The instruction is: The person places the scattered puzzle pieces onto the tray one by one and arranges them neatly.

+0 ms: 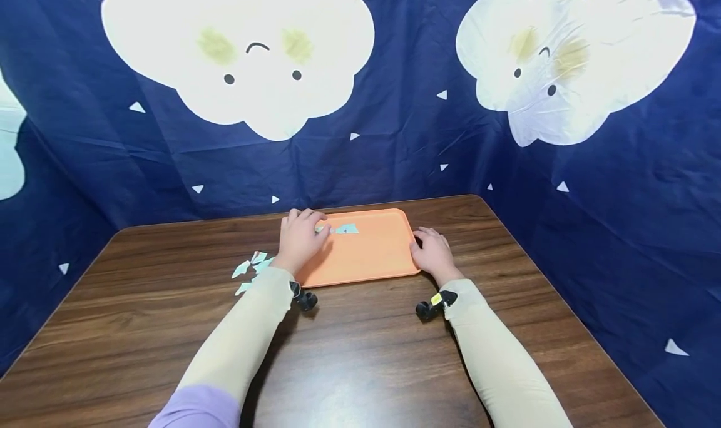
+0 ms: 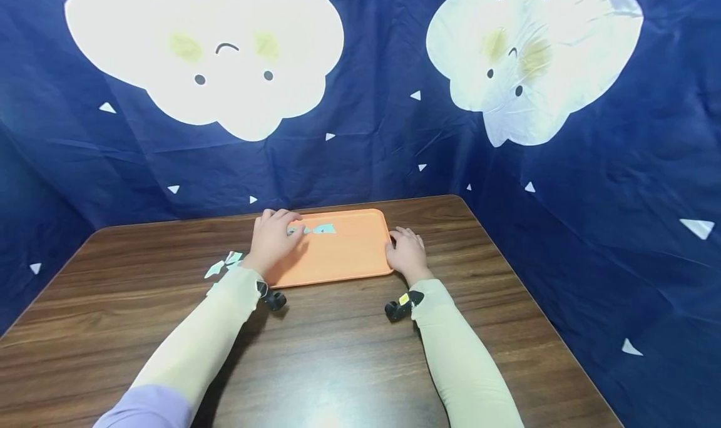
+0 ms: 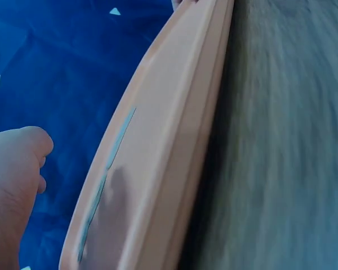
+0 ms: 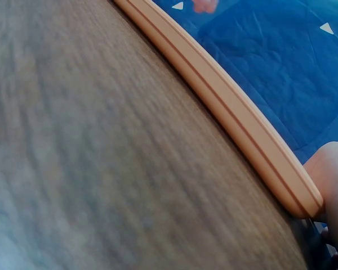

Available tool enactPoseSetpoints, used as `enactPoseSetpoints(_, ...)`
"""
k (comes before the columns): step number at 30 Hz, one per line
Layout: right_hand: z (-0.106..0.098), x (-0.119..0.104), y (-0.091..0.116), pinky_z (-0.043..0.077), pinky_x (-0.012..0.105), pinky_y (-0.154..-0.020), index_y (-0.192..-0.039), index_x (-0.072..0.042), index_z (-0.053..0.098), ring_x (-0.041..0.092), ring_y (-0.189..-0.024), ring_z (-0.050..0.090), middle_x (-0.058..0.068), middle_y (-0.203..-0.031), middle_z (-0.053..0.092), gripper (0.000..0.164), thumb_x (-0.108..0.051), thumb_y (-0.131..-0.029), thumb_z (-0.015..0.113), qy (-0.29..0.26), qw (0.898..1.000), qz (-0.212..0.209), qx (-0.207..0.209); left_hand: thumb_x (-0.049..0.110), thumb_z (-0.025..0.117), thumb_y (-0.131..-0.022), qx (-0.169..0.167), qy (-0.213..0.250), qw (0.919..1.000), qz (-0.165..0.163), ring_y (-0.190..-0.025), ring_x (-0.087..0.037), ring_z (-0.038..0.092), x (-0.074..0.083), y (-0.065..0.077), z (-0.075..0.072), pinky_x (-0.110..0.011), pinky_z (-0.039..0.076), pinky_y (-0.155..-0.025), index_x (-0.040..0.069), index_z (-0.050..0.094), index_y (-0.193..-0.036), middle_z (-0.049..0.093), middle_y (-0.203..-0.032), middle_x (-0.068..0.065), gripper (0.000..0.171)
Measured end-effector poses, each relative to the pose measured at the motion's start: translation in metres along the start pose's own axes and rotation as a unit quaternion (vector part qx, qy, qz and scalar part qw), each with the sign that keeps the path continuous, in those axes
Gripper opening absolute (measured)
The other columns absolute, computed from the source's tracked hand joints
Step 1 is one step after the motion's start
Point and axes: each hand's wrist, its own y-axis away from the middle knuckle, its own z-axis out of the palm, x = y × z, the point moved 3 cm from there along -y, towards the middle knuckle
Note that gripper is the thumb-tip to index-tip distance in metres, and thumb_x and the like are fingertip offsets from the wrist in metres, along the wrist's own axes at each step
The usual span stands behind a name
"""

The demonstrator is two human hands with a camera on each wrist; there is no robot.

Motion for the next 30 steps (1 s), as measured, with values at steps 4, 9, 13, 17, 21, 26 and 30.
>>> enactPoseSetpoints(4,-0.002,0.001,0.000,0.019,0.056,-0.119,-0.139,-0.001,0.059,0.040,-0.146,0.033,0.019,-0.152,0.047,0.046,-0.026,-0.102,0.049,0.000,1.000,0.002,-0.001,0.037,0.059,-0.098,0.002,0.015,0.9998,-0.014,-0.109,-0.034,0.049,-0.012,0.009,-0.008,-0.052,0.034,-0.093,0.018,0.072,-0.118,0.067,-0.124,-0.005,0.031)
enactPoseSetpoints(9,-0.003,0.002,0.000,0.018,0.055,-0.120,-0.141,-0.001,0.057,0.040,-0.147,0.032,0.018,-0.153,0.046,0.046,-0.026,-0.103,0.049,0.004,1.000,0.008,-0.007,0.036,0.061,-0.096,0.012,0.014,0.9994,-0.030,-0.106,-0.036,0.050,-0.030,0.021,-0.015,-0.053,0.035,-0.091,0.017,0.072,-0.117,0.068,-0.122,-0.007,0.031)
enactPoseSetpoints(13,-0.004,0.003,0.000,0.018,0.056,-0.120,-0.141,-0.001,0.057,0.040,-0.147,0.032,0.019,-0.153,0.046,0.047,-0.026,-0.102,0.049,0.002,1.000,0.010,-0.007,0.033,0.063,-0.095,0.023,0.014,0.9987,-0.043,-0.106,-0.038,0.050,-0.043,0.030,-0.022,-0.056,0.034,-0.090,0.015,0.073,-0.116,0.069,-0.121,-0.008,0.030)
enactPoseSetpoints(17,-0.004,0.004,0.000,0.018,0.056,-0.120,-0.141,0.000,0.057,0.041,-0.147,0.032,0.019,-0.153,0.046,0.047,-0.026,-0.102,0.049,0.005,1.000,0.009,-0.008,0.030,0.065,-0.094,0.023,0.019,0.9979,-0.057,-0.107,-0.038,0.049,-0.055,0.041,-0.028,-0.057,0.034,-0.090,0.013,0.073,-0.115,0.068,-0.120,-0.010,0.027)
enactPoseSetpoints(21,-0.002,0.004,0.000,0.018,0.057,-0.119,-0.141,0.000,0.056,0.041,-0.147,0.031,0.020,-0.153,0.045,0.047,-0.026,-0.102,0.048,0.007,1.000,0.007,-0.008,0.030,0.065,-0.095,0.022,0.014,0.9972,-0.070,-0.110,-0.039,0.049,-0.068,0.052,-0.033,-0.057,0.033,-0.091,0.014,0.072,-0.116,0.067,-0.121,-0.011,0.028)
enactPoseSetpoints(26,0.000,0.003,0.000,0.019,0.057,-0.119,-0.140,-0.001,0.058,0.041,-0.146,0.033,0.019,-0.152,0.047,0.046,-0.026,-0.102,0.049,0.002,1.000,0.004,-0.002,0.028,0.065,-0.094,0.026,0.016,0.9960,-0.083,-0.111,-0.041,0.048,-0.084,0.064,-0.039,-0.058,0.032,-0.090,0.012,0.070,-0.118,0.066,-0.122,-0.014,0.029)
enactPoseSetpoints(30,0.001,0.002,0.000,0.019,0.057,-0.119,-0.139,-0.001,0.058,0.041,-0.146,0.033,0.019,-0.152,0.048,0.046,-0.026,-0.102,0.049,0.000,1.000,0.000,0.001,0.027,0.066,-0.093,0.026,0.017,0.9948,-0.097,-0.110,-0.042,0.047,-0.096,0.072,-0.044,-0.059,0.031,-0.089,0.011,0.070,-0.117,0.066,-0.124,-0.016,0.030)
